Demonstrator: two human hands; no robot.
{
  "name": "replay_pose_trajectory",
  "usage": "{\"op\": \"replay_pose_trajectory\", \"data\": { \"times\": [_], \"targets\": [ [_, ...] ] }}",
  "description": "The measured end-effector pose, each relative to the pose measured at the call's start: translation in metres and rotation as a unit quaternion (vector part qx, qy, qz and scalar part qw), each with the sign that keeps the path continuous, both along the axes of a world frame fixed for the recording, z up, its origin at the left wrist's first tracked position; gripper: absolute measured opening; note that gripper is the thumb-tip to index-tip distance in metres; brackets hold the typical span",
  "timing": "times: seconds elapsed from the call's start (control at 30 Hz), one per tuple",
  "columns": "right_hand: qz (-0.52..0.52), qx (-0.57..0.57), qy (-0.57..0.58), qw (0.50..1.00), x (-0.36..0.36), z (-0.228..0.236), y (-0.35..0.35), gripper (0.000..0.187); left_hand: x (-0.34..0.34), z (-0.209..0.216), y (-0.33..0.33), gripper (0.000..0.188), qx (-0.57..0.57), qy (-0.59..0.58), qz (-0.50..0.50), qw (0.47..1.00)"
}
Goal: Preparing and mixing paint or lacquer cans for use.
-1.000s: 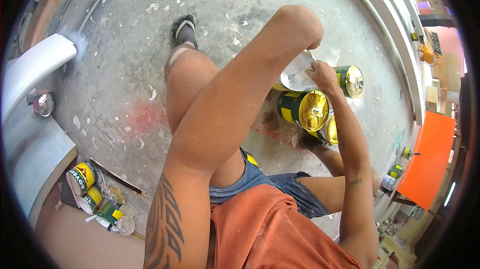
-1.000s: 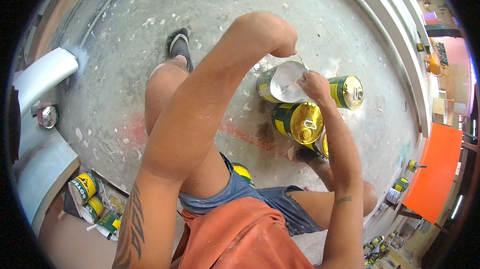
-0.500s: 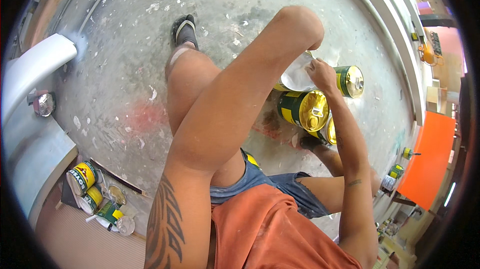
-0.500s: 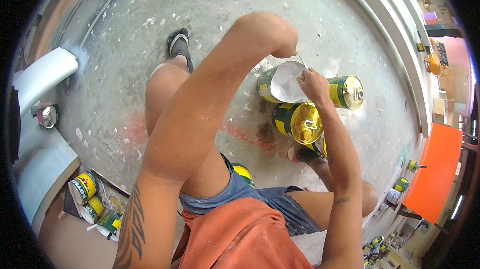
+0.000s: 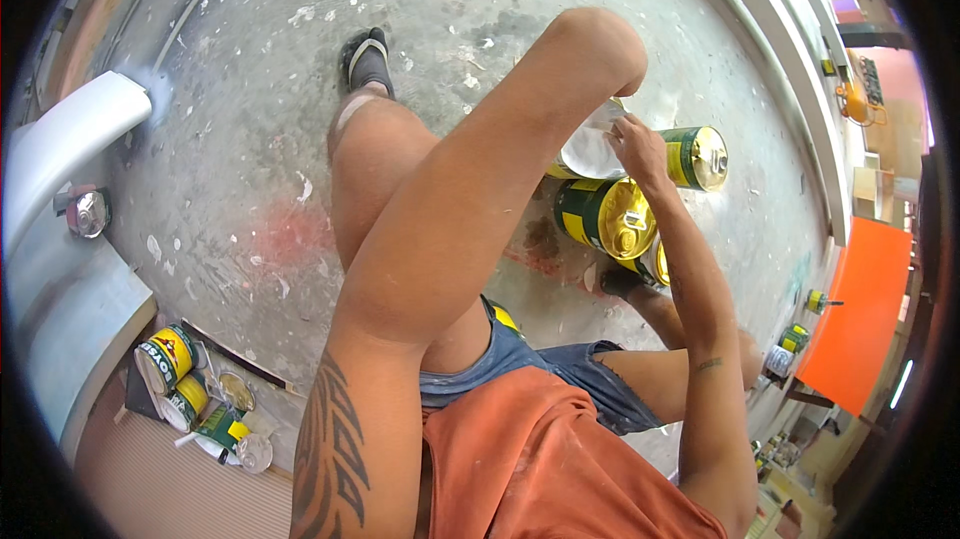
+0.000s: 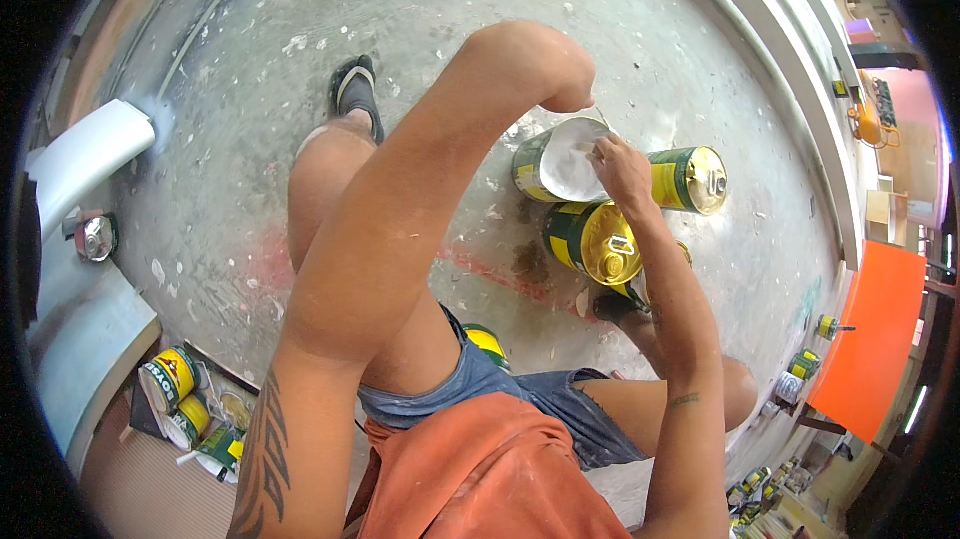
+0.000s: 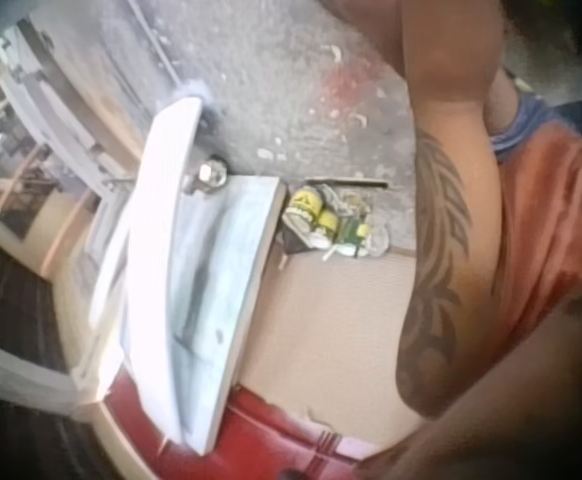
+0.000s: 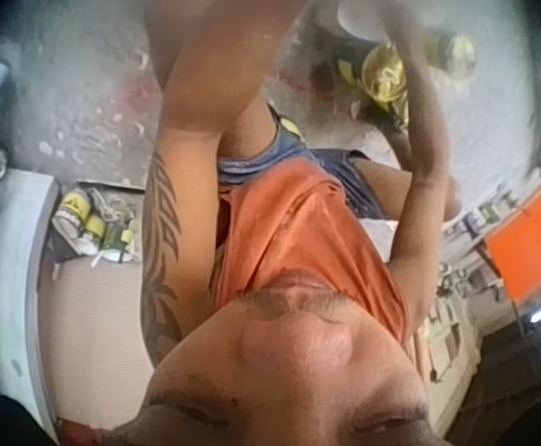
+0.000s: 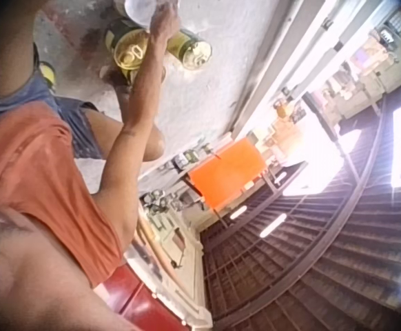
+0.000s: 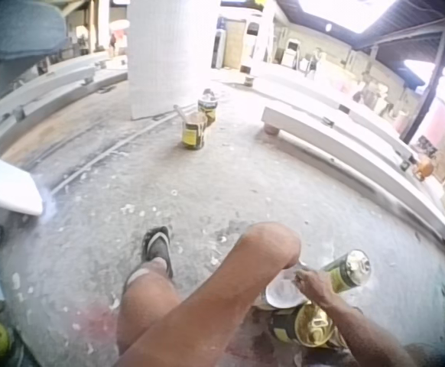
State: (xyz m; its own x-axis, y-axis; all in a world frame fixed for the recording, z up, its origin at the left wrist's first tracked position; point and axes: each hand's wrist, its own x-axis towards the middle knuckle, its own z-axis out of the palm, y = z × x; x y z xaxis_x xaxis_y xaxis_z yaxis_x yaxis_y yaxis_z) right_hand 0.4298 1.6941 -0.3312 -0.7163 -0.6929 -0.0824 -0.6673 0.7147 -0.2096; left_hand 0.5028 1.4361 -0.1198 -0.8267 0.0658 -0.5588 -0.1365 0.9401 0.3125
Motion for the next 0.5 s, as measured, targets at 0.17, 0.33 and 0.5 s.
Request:
{"op": "replay_pose_trajectory", "data": {
  "times": [0.17, 0.33, 0.5],
  "targets": [
    [0.008, 0.019, -0.107, 0.994, -0.009, 0.006, 0.001, 0.026, 0.000, -0.001, -0.001, 0.042, 0.002, -0.001, -0.005, 1.000],
    [-0.036, 0.097, 0.021, 0.994, -0.006, 0.007, -0.006, 0.026, 0.000, -0.003, -0.002, 0.041, -0.005, 0.009, -0.006, 1.000],
    [0.012, -0.019, -0.037, 0.999, -0.003, 0.003, -0.006, 0.026, 0.001, 0.000, 0.000, 0.040, 0.003, 0.012, 0.009, 1.000]
  ]
}}
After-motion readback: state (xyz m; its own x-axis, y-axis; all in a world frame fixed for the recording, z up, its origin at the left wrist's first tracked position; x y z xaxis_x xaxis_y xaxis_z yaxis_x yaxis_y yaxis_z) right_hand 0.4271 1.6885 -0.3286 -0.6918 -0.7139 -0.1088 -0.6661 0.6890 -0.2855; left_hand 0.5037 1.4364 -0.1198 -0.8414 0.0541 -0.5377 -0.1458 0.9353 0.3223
